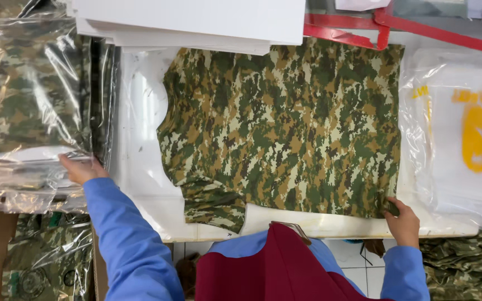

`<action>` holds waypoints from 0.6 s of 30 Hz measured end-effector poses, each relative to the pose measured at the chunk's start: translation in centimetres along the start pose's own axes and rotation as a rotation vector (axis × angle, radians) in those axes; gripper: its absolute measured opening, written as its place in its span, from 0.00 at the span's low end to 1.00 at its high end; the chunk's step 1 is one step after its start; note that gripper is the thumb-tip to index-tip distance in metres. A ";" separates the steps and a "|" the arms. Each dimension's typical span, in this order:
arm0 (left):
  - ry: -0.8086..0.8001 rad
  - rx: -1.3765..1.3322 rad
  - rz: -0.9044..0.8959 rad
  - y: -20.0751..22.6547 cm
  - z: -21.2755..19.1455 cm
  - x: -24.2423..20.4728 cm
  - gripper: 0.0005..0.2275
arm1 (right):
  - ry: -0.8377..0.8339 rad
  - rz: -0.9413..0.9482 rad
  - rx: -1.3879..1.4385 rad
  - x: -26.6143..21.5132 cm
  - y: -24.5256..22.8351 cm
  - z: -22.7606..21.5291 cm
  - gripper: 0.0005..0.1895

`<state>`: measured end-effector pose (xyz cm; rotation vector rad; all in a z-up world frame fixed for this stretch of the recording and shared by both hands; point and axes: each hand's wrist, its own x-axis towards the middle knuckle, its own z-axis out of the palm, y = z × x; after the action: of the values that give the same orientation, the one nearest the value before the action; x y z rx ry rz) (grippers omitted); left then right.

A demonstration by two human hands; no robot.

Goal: The person folds camouflage garments using a cardboard insert and places them into plastic bags.

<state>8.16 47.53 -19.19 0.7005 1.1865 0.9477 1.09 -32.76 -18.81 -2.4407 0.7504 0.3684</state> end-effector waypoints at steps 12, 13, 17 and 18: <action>-0.506 1.570 1.056 -14.8 -7.2 -14.9 0.42 | 0.284 -0.593 -0.265 3.4 -7.1 9.8 0.35; -0.478 1.600 1.031 -14.6 -8.9 -14.6 0.46 | 0.244 -0.574 -0.274 3.5 -6.6 9.9 0.35; -0.584 1.706 0.657 -12.3 -13.1 -15.3 0.52 | 0.246 -0.591 -0.277 2.4 -5.0 10.8 0.38; -0.569 1.733 0.621 -12.7 -13.9 -15.4 0.52 | 0.196 -0.527 -0.230 2.3 -5.0 10.9 0.36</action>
<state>-3.69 27.74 -26.75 2.5974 1.0415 -0.1333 4.83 -24.01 -26.42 -2.7967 0.1194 0.0085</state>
